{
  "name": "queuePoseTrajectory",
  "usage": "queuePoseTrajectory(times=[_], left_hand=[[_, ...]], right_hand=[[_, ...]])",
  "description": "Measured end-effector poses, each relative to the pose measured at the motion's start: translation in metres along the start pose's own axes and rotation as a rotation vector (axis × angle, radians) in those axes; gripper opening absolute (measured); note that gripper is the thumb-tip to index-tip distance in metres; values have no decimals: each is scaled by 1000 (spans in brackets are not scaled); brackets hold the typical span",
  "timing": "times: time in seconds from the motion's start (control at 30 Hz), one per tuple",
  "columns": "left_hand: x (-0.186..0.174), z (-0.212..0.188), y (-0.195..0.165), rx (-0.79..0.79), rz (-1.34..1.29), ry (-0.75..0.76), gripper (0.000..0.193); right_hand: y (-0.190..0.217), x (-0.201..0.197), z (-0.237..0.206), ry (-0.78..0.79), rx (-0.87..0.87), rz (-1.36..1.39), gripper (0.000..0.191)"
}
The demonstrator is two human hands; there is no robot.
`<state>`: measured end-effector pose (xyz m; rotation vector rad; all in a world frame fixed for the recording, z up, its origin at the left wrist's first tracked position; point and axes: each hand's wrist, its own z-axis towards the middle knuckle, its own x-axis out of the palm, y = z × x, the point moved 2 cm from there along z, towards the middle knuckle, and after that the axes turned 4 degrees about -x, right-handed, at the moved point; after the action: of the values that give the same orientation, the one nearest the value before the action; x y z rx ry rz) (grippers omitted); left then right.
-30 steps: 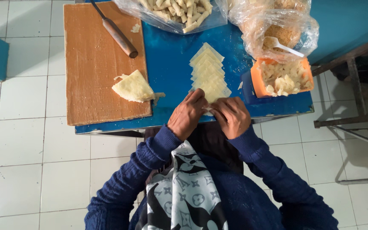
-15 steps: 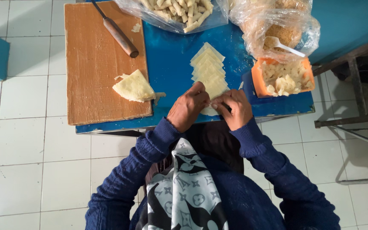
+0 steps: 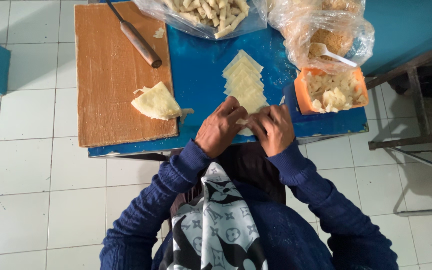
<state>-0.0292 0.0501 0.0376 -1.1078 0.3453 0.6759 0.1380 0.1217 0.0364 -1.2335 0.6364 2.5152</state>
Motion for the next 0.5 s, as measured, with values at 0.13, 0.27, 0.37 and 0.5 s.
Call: queuePoseTrajectory(times=[0.13, 0.27, 0.37, 0.5], left_hand=[[3, 0, 0, -7, 23, -16, 15], [5, 0, 2, -30, 24, -40, 14], [6, -1, 1, -24, 35, -72, 17], [12, 4, 1, -31, 170, -93, 12]], right_hand=[[4, -4, -2, -17, 18, 2, 14], [7, -8, -4, -34, -26, 2, 16], [5, -7, -2, -56, -74, -43, 17], [2, -4, -2, -30, -93, -156, 25]])
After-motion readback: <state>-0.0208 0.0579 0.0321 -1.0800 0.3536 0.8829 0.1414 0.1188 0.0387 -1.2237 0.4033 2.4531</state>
